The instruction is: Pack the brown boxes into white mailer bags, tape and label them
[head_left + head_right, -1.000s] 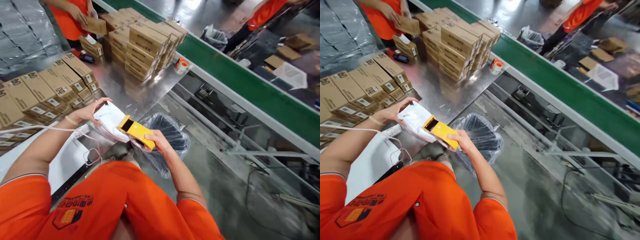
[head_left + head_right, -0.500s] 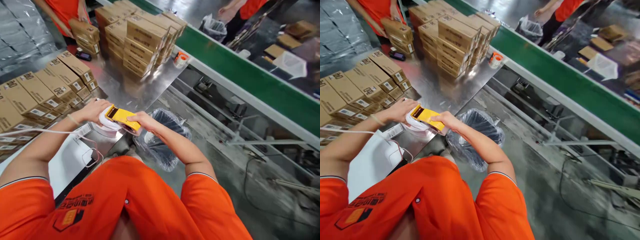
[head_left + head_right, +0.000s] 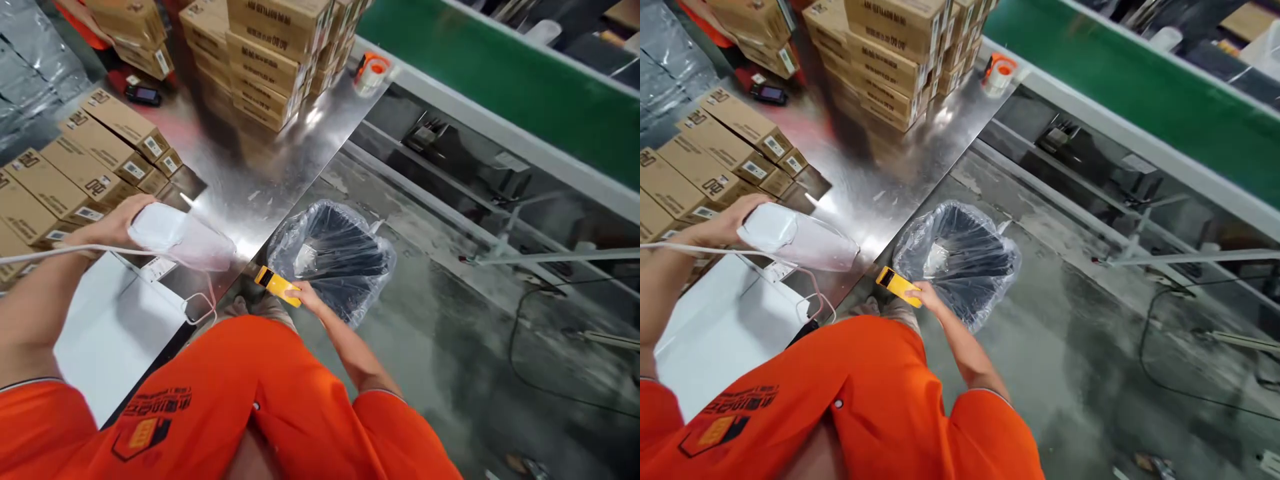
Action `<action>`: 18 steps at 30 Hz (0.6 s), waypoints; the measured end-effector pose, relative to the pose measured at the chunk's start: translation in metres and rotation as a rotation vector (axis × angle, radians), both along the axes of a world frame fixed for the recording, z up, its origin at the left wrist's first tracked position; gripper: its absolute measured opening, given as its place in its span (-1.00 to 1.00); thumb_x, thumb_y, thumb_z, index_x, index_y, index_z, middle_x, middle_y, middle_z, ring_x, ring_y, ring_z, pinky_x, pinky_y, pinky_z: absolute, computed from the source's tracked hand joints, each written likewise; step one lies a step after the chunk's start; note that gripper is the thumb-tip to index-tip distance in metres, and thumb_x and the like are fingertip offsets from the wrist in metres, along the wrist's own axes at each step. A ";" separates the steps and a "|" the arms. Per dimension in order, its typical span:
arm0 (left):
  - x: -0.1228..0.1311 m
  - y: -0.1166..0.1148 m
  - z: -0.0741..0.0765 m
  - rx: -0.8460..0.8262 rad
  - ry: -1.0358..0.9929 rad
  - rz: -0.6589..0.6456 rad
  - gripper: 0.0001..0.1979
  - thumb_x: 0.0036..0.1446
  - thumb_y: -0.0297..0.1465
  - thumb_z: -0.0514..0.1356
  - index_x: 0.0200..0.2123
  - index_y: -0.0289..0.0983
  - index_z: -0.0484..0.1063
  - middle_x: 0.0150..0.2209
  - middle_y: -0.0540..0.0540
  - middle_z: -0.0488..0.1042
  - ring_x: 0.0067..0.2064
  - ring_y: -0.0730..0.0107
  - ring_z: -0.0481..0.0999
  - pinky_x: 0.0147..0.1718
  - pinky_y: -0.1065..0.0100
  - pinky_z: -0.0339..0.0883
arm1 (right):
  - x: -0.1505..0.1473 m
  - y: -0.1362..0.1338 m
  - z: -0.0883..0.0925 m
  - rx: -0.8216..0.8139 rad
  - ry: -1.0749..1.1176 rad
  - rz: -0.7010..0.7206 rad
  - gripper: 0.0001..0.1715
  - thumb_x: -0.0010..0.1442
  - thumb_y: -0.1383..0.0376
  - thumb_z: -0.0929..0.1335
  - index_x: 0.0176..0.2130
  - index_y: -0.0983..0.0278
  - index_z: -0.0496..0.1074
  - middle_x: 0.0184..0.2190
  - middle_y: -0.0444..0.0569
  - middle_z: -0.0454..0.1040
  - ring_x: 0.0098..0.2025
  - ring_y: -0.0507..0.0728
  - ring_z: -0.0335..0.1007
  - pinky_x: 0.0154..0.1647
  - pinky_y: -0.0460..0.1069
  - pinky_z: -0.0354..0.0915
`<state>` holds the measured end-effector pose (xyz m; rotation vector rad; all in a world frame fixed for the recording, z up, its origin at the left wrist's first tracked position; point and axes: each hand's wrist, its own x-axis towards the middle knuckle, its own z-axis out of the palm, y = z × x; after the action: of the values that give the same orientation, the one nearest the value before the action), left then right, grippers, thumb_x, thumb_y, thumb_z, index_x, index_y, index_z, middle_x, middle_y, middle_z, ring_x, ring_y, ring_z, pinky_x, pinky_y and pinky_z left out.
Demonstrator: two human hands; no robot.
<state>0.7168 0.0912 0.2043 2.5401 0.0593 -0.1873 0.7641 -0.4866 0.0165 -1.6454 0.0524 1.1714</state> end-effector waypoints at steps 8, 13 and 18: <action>-0.001 0.004 0.000 0.084 -0.009 -0.070 0.35 -0.39 0.35 0.51 0.33 -0.45 0.40 0.32 -0.43 0.46 0.33 -0.20 0.41 0.50 -0.23 0.23 | 0.000 0.018 -0.030 -0.177 -0.168 -0.010 -0.52 -0.05 0.01 0.57 -0.60 0.20 0.35 -0.63 -0.22 0.25 -0.48 0.02 0.13 -0.42 -0.06 0.01; 0.011 -0.065 -0.002 -0.041 -0.080 -0.354 0.06 -0.15 0.19 0.54 0.28 -0.33 0.48 0.23 -0.34 0.53 0.29 -0.16 0.43 0.45 -0.14 0.27 | -0.009 0.006 -0.029 -0.279 -0.201 0.037 -0.54 0.04 0.01 0.55 -0.57 0.21 0.37 -0.62 -0.24 0.26 -0.48 0.03 0.17 -0.41 -0.07 0.01; 0.034 -0.113 -0.013 -0.076 -0.094 -0.493 -0.06 0.03 0.13 0.49 0.37 -0.24 0.48 0.26 -0.28 0.51 0.33 -0.14 0.38 0.47 -0.13 0.20 | -0.025 0.001 -0.026 -0.365 -0.114 -0.002 -0.60 0.02 0.08 0.56 -0.59 0.21 0.40 -0.67 -0.26 0.23 -0.50 0.02 0.12 -0.44 -0.06 -0.04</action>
<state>0.7512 -0.0222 0.1912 2.4401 -0.6015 -0.2541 0.7396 -0.4856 -0.0100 -2.0285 0.2056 1.1107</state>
